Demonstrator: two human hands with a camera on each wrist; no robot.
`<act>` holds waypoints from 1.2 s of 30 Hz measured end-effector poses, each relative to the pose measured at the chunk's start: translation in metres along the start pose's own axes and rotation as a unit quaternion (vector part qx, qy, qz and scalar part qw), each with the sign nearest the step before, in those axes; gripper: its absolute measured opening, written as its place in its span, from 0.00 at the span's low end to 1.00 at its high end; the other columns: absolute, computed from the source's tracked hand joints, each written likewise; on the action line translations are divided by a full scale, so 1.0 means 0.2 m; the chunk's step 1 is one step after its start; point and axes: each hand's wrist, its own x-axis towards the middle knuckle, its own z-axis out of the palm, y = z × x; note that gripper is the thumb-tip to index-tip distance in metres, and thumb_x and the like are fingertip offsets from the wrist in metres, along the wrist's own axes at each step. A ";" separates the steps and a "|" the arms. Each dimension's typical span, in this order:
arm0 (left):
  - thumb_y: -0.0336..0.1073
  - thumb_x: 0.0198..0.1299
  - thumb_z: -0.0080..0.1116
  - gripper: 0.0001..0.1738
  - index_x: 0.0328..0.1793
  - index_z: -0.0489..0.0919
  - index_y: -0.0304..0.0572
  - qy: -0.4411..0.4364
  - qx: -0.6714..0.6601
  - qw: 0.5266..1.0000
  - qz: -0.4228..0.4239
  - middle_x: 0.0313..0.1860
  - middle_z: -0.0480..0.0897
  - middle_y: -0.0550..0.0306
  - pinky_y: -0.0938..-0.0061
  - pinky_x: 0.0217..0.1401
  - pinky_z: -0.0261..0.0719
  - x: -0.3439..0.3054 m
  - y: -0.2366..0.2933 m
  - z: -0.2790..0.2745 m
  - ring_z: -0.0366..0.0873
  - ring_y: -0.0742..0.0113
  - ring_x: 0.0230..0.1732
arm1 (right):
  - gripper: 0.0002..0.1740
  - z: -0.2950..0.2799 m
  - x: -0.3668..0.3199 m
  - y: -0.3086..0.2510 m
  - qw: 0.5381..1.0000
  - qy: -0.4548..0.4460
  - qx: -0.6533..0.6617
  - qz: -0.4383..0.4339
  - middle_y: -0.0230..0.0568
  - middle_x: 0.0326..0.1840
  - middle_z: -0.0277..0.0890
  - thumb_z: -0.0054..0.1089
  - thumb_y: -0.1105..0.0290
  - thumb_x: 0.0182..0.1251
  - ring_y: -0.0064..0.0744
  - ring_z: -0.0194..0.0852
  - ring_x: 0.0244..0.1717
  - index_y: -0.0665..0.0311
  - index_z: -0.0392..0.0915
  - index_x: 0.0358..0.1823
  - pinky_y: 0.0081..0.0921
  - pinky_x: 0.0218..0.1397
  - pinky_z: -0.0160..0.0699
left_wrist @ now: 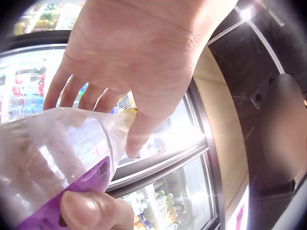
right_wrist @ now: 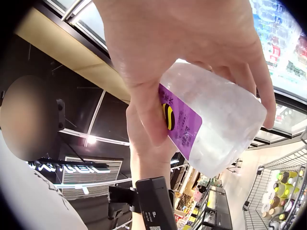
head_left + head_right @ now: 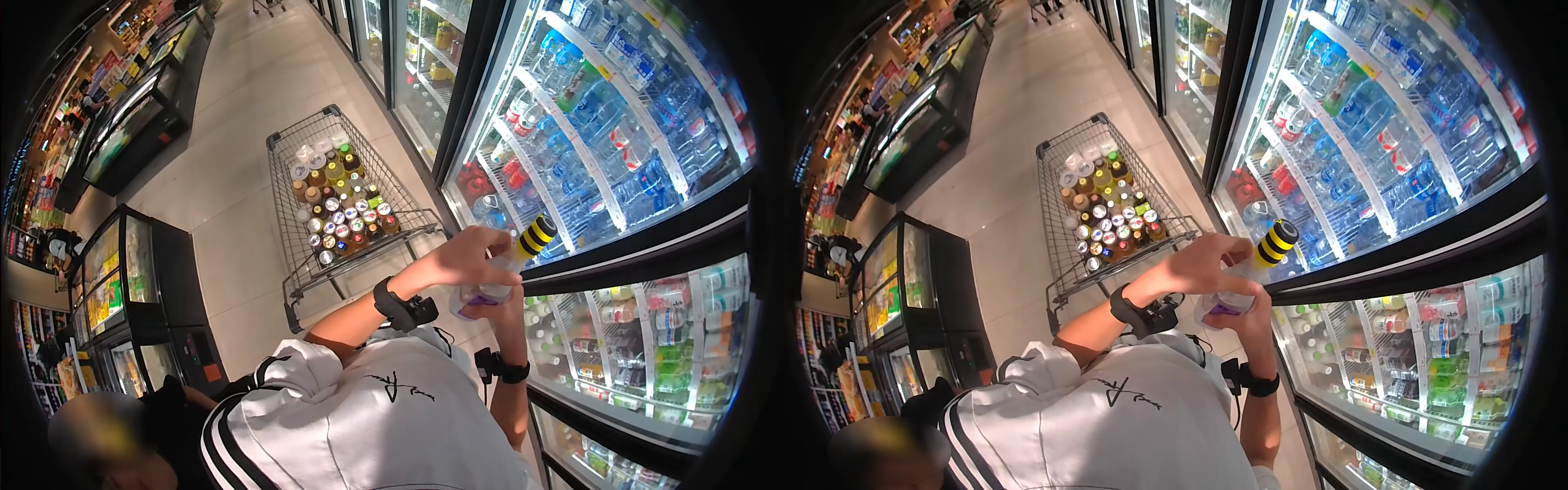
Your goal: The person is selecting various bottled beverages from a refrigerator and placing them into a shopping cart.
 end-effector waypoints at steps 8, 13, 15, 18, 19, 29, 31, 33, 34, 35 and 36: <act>0.49 0.53 0.73 0.31 0.55 0.80 0.35 0.022 -0.045 0.999 -0.011 0.44 0.85 0.51 0.66 0.55 0.78 0.02 0.03 0.06 0.82 0.62 0.48 | 0.31 -0.06 0.00 0.02 0.999 0.018 -0.034 0.023 0.33 0.42 0.82 0.80 0.80 0.38 0.25 0.82 0.42 0.67 0.78 0.50 0.25 0.47 0.82; 0.46 0.50 0.75 0.24 0.44 0.81 0.35 0.039 -0.045 0.998 -0.027 0.33 0.82 0.54 0.69 0.45 0.75 0.00 0.04 0.03 0.78 0.66 0.37 | 0.32 -0.06 0.02 0.10 0.995 -0.031 -0.087 0.041 0.33 0.42 0.81 0.80 0.80 0.38 0.27 0.81 0.44 0.66 0.77 0.50 0.27 0.49 0.80; 0.44 0.48 0.77 0.23 0.38 0.79 0.33 0.055 -0.022 0.998 -0.006 0.29 0.79 0.55 0.70 0.42 0.75 -0.02 0.03 0.03 0.76 0.66 0.34 | 0.33 -0.07 0.04 0.13 0.993 -0.062 -0.100 0.031 0.33 0.42 0.81 0.80 0.79 0.38 0.28 0.81 0.45 0.67 0.77 0.51 0.28 0.50 0.79; 0.44 0.48 0.77 0.23 0.38 0.79 0.33 0.090 -0.021 0.996 -0.016 0.28 0.79 0.55 0.70 0.41 0.74 -0.08 0.04 0.01 0.76 0.66 0.33 | 0.34 -0.03 0.07 0.13 0.991 -0.091 -0.094 0.040 0.35 0.45 0.80 0.80 0.80 0.37 0.30 0.81 0.47 0.68 0.76 0.52 0.29 0.52 0.79; 0.44 0.48 0.77 0.22 0.37 0.80 0.34 0.111 -0.036 0.993 -0.023 0.29 0.79 0.55 0.70 0.40 0.74 -0.10 0.05 0.00 0.75 0.67 0.33 | 0.34 -0.02 0.07 0.14 0.991 -0.101 -0.082 0.041 0.36 0.46 0.80 0.80 0.80 0.38 0.30 0.81 0.48 0.67 0.76 0.52 0.29 0.52 0.79; 0.41 0.51 0.76 0.18 0.42 0.83 0.38 0.173 -0.022 0.985 0.009 0.29 0.78 0.62 0.76 0.37 0.71 -0.13 0.04 -0.02 0.71 0.75 0.31 | 0.43 0.04 0.04 0.09 0.989 -0.140 -0.033 0.031 0.36 0.51 0.77 0.79 0.81 0.42 0.30 0.80 0.49 0.65 0.67 0.63 0.29 0.53 0.81; 0.36 0.55 0.75 0.15 0.45 0.84 0.40 0.138 -0.095 0.985 -0.034 0.30 0.78 0.68 0.80 0.37 0.70 -0.12 0.05 -0.02 0.69 0.82 0.33 | 0.43 0.02 0.05 0.13 0.989 -0.149 -0.004 0.018 0.35 0.51 0.77 0.79 0.81 0.43 0.29 0.80 0.49 0.64 0.66 0.64 0.29 0.53 0.81; 0.34 0.59 0.72 0.13 0.47 0.82 0.38 0.144 -0.199 0.968 -0.057 0.32 0.80 0.71 0.82 0.35 0.70 -0.09 0.05 0.00 0.71 0.85 0.34 | 0.43 -0.02 0.02 0.07 0.987 -0.158 0.030 0.014 0.35 0.51 0.77 0.78 0.79 0.46 0.28 0.80 0.50 0.64 0.66 0.65 0.28 0.54 0.81; 0.34 0.62 0.70 0.13 0.46 0.81 0.34 0.154 -0.162 0.973 -0.060 0.33 0.81 0.68 0.80 0.34 0.72 -0.08 0.05 -0.01 0.74 0.83 0.34 | 0.42 -0.01 0.00 0.01 0.987 -0.157 0.038 0.026 0.35 0.51 0.77 0.79 0.78 0.47 0.28 0.80 0.50 0.63 0.66 0.65 0.29 0.54 0.81; 0.35 0.63 0.69 0.14 0.48 0.81 0.34 0.154 -0.201 0.965 -0.074 0.32 0.81 0.69 0.81 0.34 0.72 -0.06 0.02 0.01 0.73 0.83 0.33 | 0.42 0.01 -0.04 -0.02 0.987 -0.114 0.096 0.055 0.33 0.50 0.79 0.77 0.80 0.43 0.27 0.80 0.51 0.64 0.69 0.64 0.28 0.55 0.82; 0.36 0.64 0.68 0.14 0.50 0.81 0.35 0.153 -0.239 0.954 -0.092 0.32 0.81 0.69 0.82 0.33 0.72 -0.04 0.00 0.02 0.73 0.84 0.33 | 0.42 -0.01 -0.04 0.02 0.990 -0.114 0.074 0.027 0.32 0.50 0.78 0.78 0.78 0.44 0.26 0.80 0.50 0.63 0.69 0.64 0.28 0.54 0.82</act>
